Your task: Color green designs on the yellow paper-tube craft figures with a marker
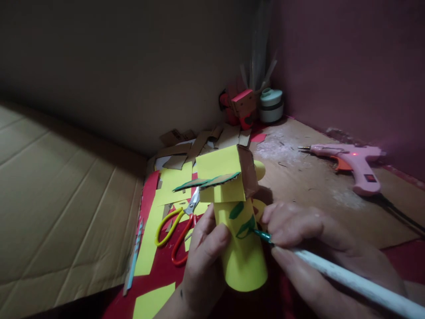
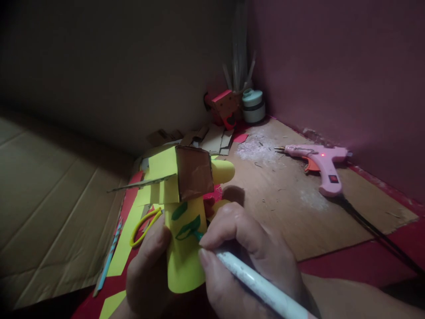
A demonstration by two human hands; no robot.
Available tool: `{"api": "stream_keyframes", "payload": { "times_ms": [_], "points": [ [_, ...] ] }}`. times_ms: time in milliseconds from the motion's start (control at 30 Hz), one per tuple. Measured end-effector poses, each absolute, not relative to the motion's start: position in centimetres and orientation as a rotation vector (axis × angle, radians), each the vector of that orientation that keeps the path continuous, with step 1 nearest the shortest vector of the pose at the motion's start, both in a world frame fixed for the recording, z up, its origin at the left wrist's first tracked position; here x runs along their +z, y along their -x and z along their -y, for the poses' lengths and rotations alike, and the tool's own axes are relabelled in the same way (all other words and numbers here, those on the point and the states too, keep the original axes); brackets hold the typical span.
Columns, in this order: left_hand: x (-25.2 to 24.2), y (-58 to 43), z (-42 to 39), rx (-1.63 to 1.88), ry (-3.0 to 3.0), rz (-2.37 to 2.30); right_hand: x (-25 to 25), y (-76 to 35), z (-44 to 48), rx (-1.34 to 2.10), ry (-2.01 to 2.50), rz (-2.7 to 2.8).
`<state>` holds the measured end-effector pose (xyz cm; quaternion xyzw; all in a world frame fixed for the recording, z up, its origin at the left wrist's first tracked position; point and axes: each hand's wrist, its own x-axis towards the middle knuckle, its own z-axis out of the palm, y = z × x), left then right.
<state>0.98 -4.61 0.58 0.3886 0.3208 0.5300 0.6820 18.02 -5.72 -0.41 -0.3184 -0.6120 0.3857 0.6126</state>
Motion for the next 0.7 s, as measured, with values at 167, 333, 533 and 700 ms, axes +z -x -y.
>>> {"api": "stream_keyframes", "payload": {
  "times_ms": [167, 333, 533, 700],
  "points": [
    [0.63, -0.85, 4.47, 1.199, -0.871, -0.725, -0.25, -18.12, 5.67, 0.888, 0.744, 1.410],
    [0.80, -0.94, 4.65, 1.187, -0.860, -0.710, -0.27, -17.78, 5.30, 0.930, 0.673, 1.397],
    [0.67, -0.85, 4.84, 1.181, -0.860, -0.726, -0.24, -17.83, 5.73, 0.885, 0.740, 1.368],
    [0.66, -0.81, 4.74, 1.180, -0.857, -0.738, -0.38, -18.07, 5.71, 0.891, 0.717, 1.394]
  ]
}}
